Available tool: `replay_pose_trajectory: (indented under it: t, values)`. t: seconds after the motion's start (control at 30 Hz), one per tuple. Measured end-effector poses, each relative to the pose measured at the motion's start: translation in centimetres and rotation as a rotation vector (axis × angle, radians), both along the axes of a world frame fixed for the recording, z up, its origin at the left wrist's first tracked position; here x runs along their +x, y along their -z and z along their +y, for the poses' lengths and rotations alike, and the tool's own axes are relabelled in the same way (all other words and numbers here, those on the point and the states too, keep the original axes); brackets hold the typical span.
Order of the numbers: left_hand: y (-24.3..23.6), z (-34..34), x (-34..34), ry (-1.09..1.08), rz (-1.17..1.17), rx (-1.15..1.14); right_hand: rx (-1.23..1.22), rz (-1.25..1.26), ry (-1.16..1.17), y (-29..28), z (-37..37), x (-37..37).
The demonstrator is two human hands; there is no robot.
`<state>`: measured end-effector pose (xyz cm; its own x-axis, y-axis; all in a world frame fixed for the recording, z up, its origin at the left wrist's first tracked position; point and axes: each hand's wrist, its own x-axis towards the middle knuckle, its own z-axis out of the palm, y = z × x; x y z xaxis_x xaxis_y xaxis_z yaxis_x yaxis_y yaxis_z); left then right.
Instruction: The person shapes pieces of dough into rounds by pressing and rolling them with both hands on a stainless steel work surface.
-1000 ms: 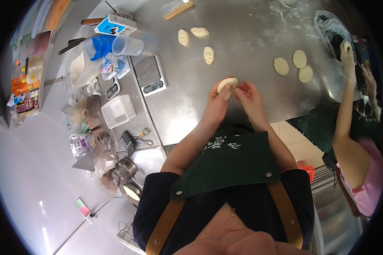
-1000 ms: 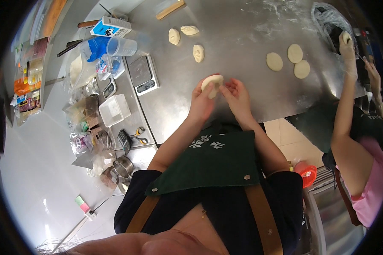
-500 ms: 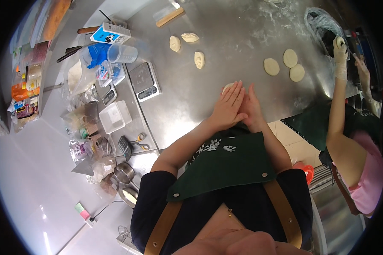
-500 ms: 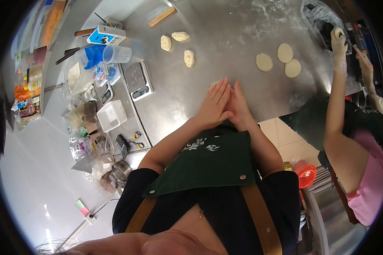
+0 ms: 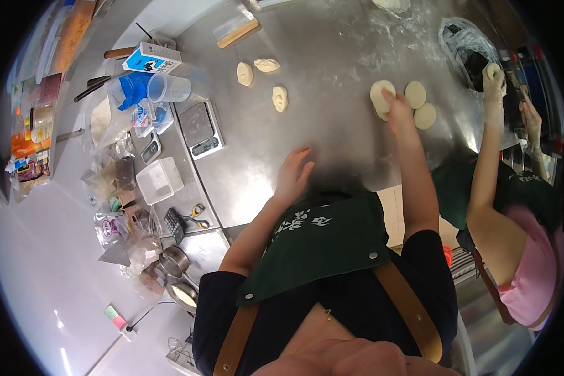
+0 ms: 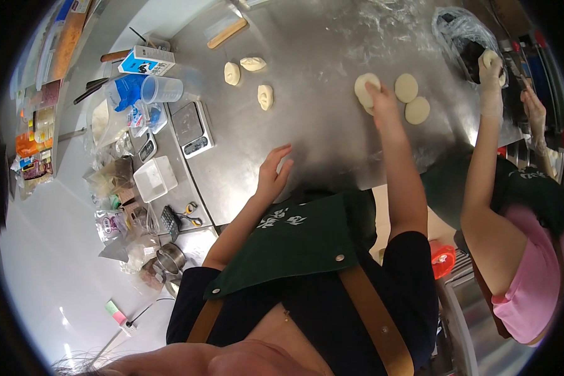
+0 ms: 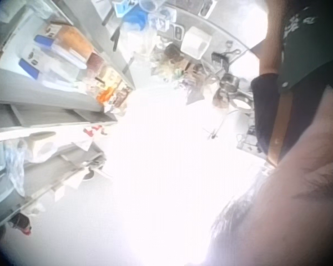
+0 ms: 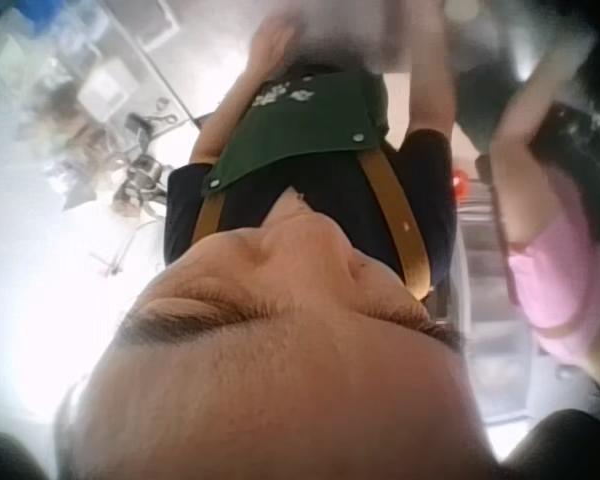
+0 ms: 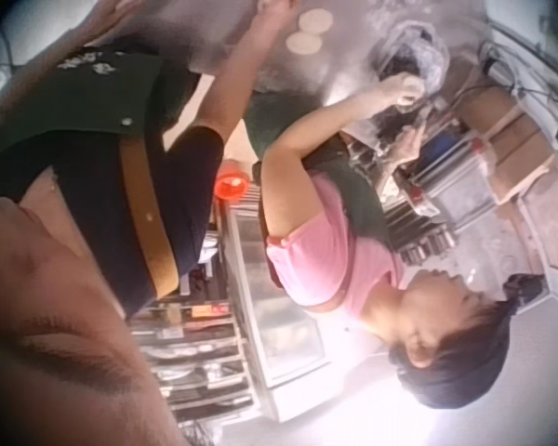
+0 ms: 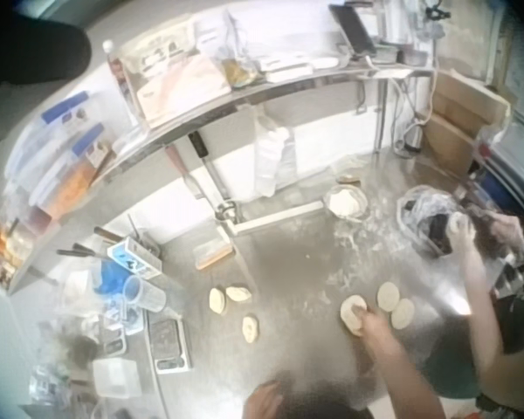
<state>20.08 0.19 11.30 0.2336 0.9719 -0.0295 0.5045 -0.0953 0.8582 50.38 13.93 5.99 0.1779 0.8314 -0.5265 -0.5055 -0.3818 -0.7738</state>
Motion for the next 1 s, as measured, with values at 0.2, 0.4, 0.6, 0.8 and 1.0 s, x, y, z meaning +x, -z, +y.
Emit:
replay_pose_trajectory:
  t: [0.2,0.4,0.6,0.8,1.0]
  values:
    - [2.8,-3.9,-1.2,-0.090,0.024,-0.125,-0.077,-0.075,-0.095,2.2,5.2,4.4]
    - [2.9,-4.4,-1.5,-0.123,0.019,-0.148,-0.165,-0.304,-0.268,2.3,7.1,4.8]
    - [2.5,-3.3,-2.1,-0.111,0.121,-0.197,-0.173,-0.363,-0.403,2.6,8.3,4.9]
    - [3.6,-3.8,-2.8,-0.112,0.118,-0.219,-0.148,-0.540,-0.495,2.2,8.9,5.1]
    - [3.9,-3.9,-2.7,-0.067,0.107,-0.248,0.042,-0.734,-0.490,3.4,8.6,6.3]
